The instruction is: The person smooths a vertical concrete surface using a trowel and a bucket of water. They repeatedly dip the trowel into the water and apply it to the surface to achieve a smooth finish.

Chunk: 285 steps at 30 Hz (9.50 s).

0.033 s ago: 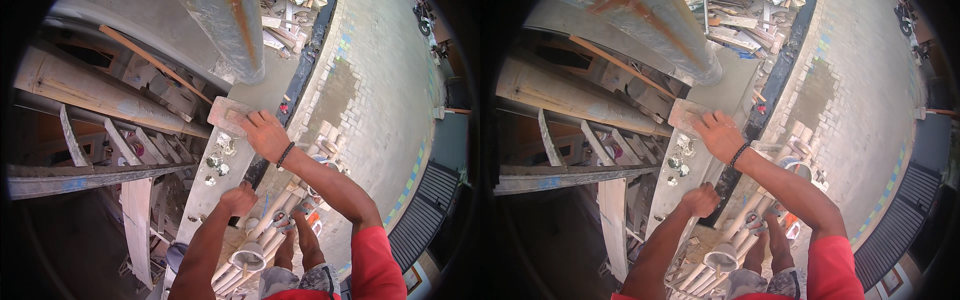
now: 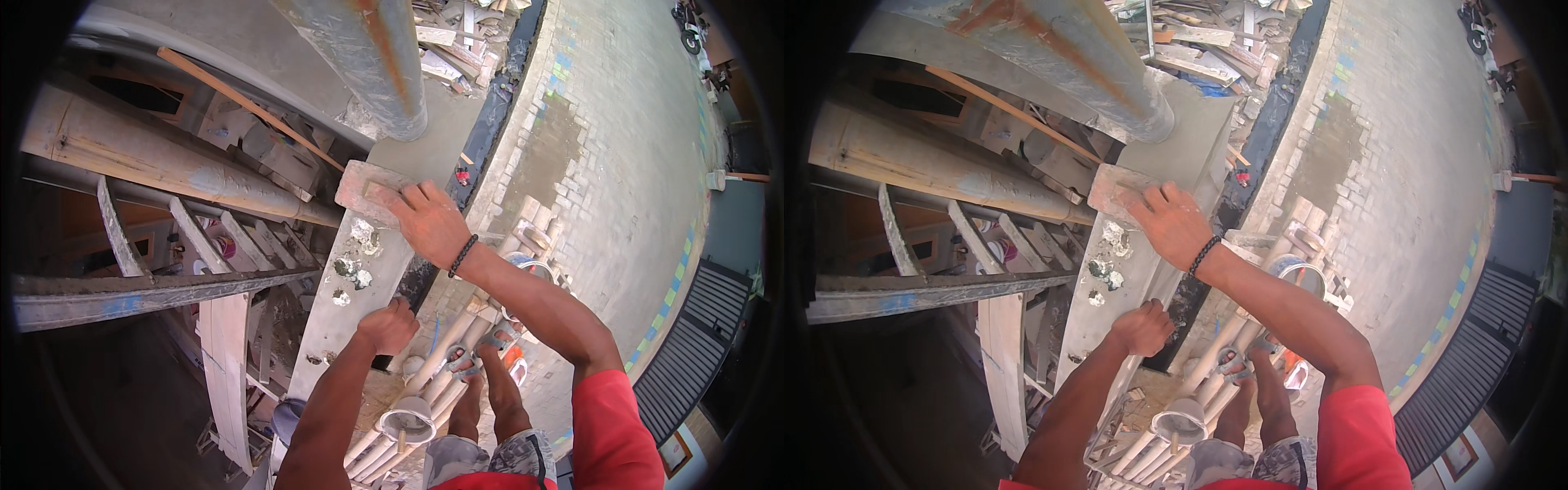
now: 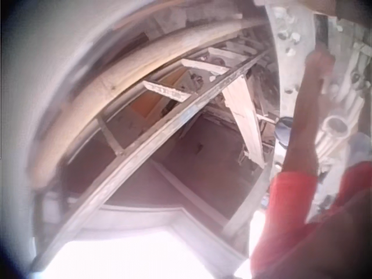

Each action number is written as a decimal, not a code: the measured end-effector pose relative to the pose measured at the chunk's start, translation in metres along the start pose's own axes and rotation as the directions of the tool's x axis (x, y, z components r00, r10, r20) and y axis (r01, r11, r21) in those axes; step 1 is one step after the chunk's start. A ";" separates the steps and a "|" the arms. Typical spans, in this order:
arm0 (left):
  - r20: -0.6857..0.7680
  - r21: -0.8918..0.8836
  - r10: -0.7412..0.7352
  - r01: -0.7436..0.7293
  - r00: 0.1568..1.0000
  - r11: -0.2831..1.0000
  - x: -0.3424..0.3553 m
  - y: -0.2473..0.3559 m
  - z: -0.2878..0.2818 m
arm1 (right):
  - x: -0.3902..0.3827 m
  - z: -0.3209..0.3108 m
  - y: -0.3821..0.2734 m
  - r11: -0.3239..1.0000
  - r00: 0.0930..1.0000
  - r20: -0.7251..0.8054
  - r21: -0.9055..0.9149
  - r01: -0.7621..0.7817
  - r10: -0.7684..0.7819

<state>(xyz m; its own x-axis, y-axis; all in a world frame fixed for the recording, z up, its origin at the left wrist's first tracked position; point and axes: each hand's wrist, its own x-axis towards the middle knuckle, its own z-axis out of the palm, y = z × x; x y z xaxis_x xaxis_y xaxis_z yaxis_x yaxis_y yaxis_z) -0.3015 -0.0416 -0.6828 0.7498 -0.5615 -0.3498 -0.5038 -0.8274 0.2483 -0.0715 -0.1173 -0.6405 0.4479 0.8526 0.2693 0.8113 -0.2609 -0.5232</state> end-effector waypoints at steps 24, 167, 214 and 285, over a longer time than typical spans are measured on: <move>-0.002 0.025 0.092 -0.092 0.996 0.995 0.012 -0.006 -0.031 | -0.374 0.099 0.326 0.503 0.389 0.336 -0.392 -0.771 0.858; -0.058 -0.047 0.110 -0.113 0.992 0.992 0.000 -0.005 -0.013 | 0.093 0.004 0.262 0.099 0.834 0.404 0.877 -0.470 0.376; -0.041 -0.069 0.081 -0.083 0.996 0.994 0.000 -0.004 -0.014 | 0.093 -0.020 0.244 0.194 0.790 0.489 0.791 -0.580 0.371; -0.078 -0.076 0.084 -0.089 0.993 0.993 0.000 -0.003 -0.010 | 0.091 -0.016 0.248 0.087 0.809 0.483 0.839 -0.537 0.333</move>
<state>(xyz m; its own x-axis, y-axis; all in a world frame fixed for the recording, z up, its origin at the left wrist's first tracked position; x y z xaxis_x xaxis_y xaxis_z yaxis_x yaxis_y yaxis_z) -0.2956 -0.0388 -0.6748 0.7363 -0.6262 -0.2564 -0.5349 -0.7707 0.3463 0.1770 -0.1114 -0.7327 0.4514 0.8220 -0.3473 -0.4849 -0.1008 -0.8687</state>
